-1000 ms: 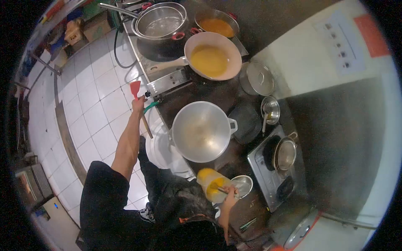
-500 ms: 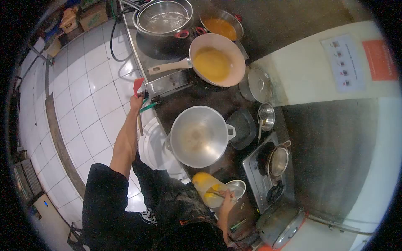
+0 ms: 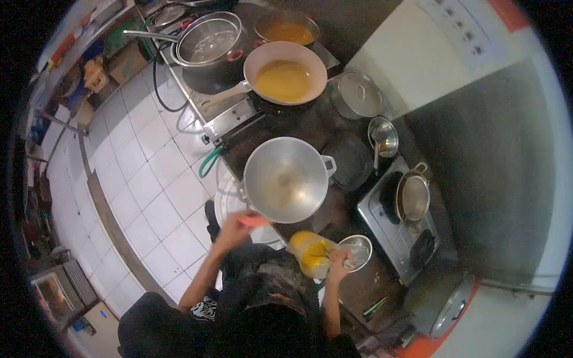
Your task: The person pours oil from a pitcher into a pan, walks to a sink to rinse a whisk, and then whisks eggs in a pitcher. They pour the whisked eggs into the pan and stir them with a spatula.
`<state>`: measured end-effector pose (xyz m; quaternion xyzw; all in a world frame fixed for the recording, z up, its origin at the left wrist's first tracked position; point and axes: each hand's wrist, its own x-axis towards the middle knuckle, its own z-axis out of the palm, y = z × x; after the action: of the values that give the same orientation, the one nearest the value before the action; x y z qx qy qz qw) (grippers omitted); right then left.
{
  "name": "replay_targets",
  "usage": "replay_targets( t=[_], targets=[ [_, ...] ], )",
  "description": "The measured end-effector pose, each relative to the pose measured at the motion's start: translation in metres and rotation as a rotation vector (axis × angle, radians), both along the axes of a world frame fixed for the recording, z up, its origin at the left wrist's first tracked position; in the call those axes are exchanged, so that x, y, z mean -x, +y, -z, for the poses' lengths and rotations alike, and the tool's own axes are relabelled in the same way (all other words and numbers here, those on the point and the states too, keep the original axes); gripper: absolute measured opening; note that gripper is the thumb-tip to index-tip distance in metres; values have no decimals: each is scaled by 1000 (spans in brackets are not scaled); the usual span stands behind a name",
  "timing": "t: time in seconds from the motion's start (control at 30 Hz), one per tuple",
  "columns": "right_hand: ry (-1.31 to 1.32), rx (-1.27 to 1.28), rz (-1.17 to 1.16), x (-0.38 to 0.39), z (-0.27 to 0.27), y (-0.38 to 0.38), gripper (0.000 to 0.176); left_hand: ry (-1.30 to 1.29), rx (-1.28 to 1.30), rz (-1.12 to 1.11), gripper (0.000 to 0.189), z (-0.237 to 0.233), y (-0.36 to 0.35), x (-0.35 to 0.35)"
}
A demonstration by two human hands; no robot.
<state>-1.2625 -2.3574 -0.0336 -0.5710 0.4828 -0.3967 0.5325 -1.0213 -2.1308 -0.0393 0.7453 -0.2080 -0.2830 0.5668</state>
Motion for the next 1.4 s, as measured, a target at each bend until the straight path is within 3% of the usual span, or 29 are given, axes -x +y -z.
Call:
replay_targets(
  t=[0.07, 0.1, 0.2, 0.27, 0.3, 0.33, 0.4, 0.47, 0.53, 0.6, 0.7, 0.8, 0.83, 0.93, 0.97, 1.07, 1.13, 1.2, 1.27, 1.3, 1.37, 1.4],
  targets=[
    [166, -198, 60, -11, 8, 6, 27, -54, -72, 264, 30, -31, -33, 30],
    [8, -341, 118, -15, 7, 1, 21, -149, -59, 325, 34, -12, -46, 49],
    [-452, -348, 21, 12, 16, -12, 17, -173, -224, 614, 42, 0, -77, 76],
    [76, 134, 15, 19, 35, -2, 17, -138, -352, 694, 45, -2, -84, 87],
    [162, 140, -2, 20, 37, -1, 17, -124, -414, 739, 47, -4, -88, 89],
    [247, 146, -20, 21, 40, 1, 17, -124, -423, 738, 45, -6, -88, 91],
    [21, -286, -86, 12, 29, -12, 16, -120, -442, 734, 42, -12, -89, 93],
    [-445, -226, 86, 13, 19, -11, 17, -137, -375, 690, 36, 2, -88, 97],
    [-154, 38, 169, 6, 3, -8, 18, -134, -322, 722, 37, 3, -91, 97],
    [100, -103, 52, 5, 15, -4, 18, -75, -335, 655, 39, 19, -90, 106],
    [-285, -301, -11, 8, -7, -16, 13, -18, -345, 666, 44, 11, -99, 103],
    [-279, -39, 104, 10, 29, -10, 15, 43, -330, 663, 48, 18, -96, 105],
    [240, 396, -20, 12, 48, -12, 15, 91, -316, 661, 48, 15, -97, 105],
    [-247, -348, -38, 9, -16, -20, 20, 139, -422, 694, 46, -7, -108, 96],
    [-444, -216, 110, 12, -8, -21, 22, 156, -489, 721, 45, -12, -104, 97],
    [13, 326, 129, 9, 48, -19, 21, 222, -398, 652, 41, -1, -99, 100],
    [-92, -136, -17, 18, 58, -22, 21, 224, -256, 626, 41, 13, -99, 102],
    [-429, -350, 64, 20, 5, -22, 22, 275, -111, 593, 41, 21, -91, 106],
    [-303, 52, 31, 31, 30, -21, 16, 327, -207, 569, 39, 16, -93, 106],
    [-104, 238, 68, 15, 45, -12, 13, 279, -269, 620, 37, 8, -94, 103],
    [205, 76, -97, 16, 57, -10, 9, 239, -226, 590, 37, 19, -89, 109],
    [-109, -29, -60, 17, 60, -21, 12, 209, -202, 563, 36, 31, -90, 105]
  ],
)
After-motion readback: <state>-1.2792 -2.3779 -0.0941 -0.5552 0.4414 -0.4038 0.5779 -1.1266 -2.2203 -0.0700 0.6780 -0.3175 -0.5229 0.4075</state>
